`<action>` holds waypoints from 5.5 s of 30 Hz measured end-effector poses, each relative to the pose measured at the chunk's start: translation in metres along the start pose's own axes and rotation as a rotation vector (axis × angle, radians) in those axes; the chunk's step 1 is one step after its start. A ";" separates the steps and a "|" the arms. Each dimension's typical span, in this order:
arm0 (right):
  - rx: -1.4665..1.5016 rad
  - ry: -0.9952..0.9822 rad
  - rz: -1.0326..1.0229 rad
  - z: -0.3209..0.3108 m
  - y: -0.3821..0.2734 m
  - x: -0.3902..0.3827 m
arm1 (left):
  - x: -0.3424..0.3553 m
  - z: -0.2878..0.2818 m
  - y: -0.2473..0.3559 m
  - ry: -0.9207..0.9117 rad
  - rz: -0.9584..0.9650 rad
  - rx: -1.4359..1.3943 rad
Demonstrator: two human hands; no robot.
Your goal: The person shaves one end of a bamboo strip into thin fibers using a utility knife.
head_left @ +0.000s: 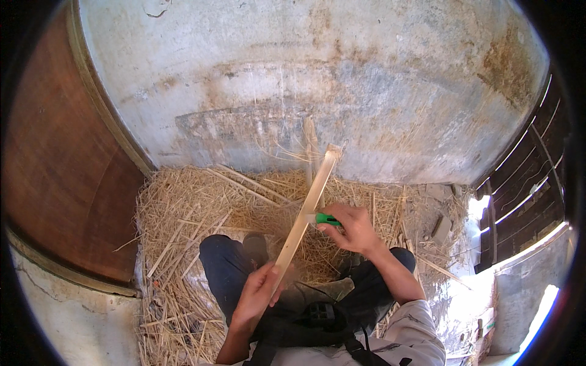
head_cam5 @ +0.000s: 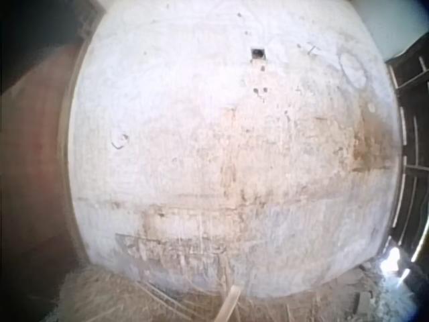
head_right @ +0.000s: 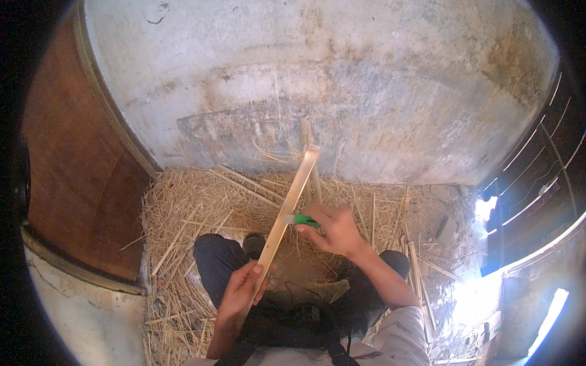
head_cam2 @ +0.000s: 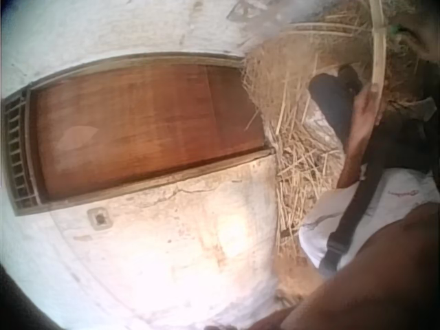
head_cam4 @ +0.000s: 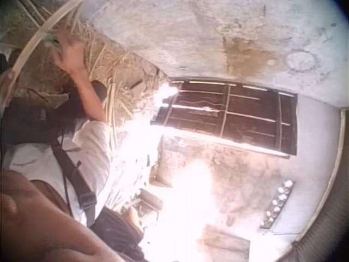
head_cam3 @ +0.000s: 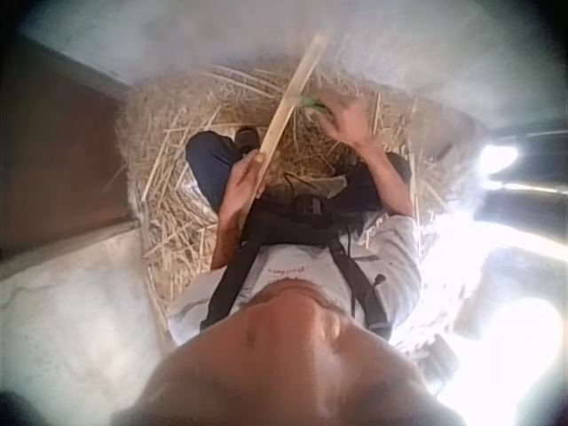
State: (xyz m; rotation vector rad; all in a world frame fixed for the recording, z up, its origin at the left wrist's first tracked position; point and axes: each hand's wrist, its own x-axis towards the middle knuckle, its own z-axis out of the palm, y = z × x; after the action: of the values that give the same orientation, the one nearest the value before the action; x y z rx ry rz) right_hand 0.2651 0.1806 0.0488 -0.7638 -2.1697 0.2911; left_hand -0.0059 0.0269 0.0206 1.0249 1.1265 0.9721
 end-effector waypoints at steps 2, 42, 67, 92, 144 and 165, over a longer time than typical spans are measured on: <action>-0.028 -0.004 -0.005 0.004 -0.004 -0.001 | -0.001 0.006 0.009 0.032 -0.038 0.004; -0.163 0.059 -0.002 -0.001 -0.025 0.005 | -0.006 0.022 0.008 0.219 0.185 0.703; 0.103 0.148 0.203 -0.010 0.015 -0.002 | -0.020 0.010 0.000 0.243 0.242 0.638; -0.099 0.107 0.032 -0.002 -0.008 0.001 | -0.015 0.020 0.016 0.281 0.264 0.671; 0.659 -0.008 0.533 -0.026 0.033 0.004 | -0.017 -0.021 -0.038 -0.165 -0.002 0.190; -0.102 0.034 -0.076 0.014 -0.034 0.000 | 0.008 0.009 0.000 0.123 0.240 0.458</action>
State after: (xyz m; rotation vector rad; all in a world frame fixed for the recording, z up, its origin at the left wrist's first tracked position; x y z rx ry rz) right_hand 0.2402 0.1540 0.0547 -0.7354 -2.1892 0.1291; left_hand 0.0042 0.0336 0.0200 1.5124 1.3883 0.9969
